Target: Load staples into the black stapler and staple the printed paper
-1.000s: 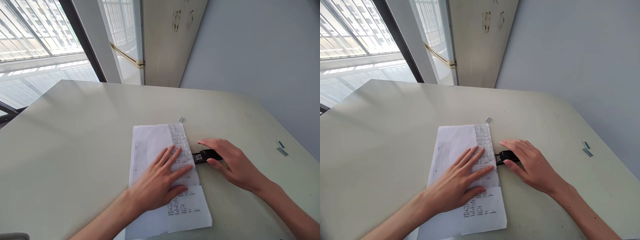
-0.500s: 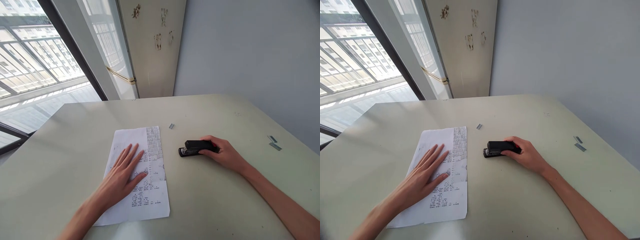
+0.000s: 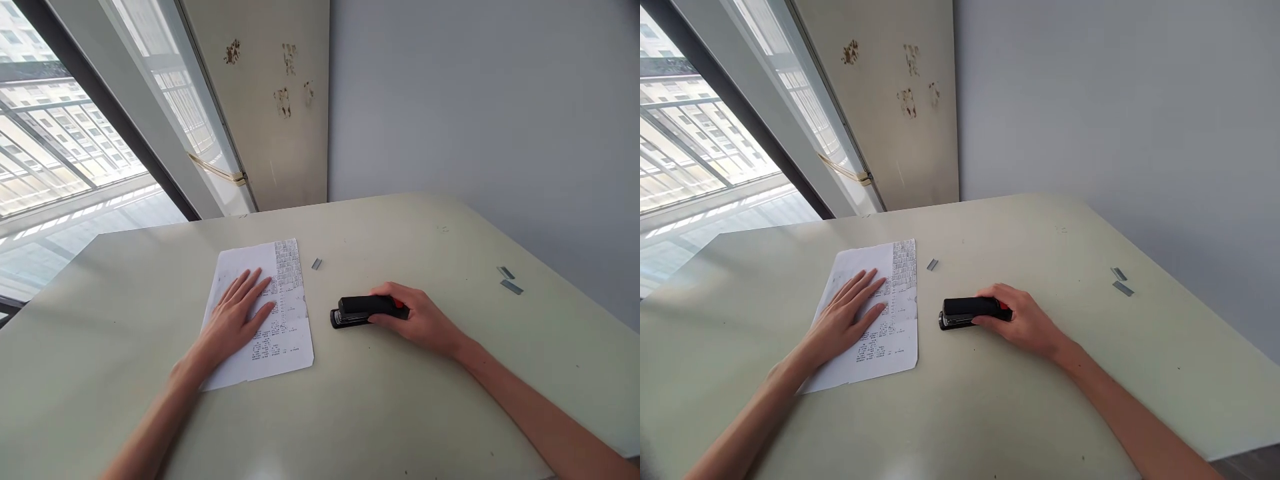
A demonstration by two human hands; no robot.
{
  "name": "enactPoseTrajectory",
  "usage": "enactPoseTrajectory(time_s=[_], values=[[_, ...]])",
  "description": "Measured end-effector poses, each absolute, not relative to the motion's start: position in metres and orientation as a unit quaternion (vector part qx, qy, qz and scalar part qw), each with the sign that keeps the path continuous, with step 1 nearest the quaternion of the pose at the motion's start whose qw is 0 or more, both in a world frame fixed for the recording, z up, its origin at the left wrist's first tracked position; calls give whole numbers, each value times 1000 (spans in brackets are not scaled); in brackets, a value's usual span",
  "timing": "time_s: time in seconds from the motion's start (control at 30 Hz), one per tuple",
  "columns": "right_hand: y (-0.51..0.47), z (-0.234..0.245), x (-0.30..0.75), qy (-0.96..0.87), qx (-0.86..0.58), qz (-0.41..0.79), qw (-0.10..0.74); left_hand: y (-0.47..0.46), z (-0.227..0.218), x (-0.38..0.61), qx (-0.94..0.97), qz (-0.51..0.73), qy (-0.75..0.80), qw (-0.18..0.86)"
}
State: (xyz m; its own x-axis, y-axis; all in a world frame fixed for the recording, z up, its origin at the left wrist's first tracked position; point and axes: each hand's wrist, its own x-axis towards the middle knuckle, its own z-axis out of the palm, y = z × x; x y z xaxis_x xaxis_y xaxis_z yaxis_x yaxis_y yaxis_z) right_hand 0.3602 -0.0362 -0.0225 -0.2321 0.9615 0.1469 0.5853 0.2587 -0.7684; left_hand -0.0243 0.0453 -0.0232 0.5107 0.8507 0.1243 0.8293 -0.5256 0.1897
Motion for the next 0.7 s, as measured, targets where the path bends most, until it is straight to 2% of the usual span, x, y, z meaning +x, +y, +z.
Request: enactPoseTrajectory(time_s=[0.7], values=[[-37,-22,357,-729,-506,298,352,42,-24,-21,870,112,479,47]])
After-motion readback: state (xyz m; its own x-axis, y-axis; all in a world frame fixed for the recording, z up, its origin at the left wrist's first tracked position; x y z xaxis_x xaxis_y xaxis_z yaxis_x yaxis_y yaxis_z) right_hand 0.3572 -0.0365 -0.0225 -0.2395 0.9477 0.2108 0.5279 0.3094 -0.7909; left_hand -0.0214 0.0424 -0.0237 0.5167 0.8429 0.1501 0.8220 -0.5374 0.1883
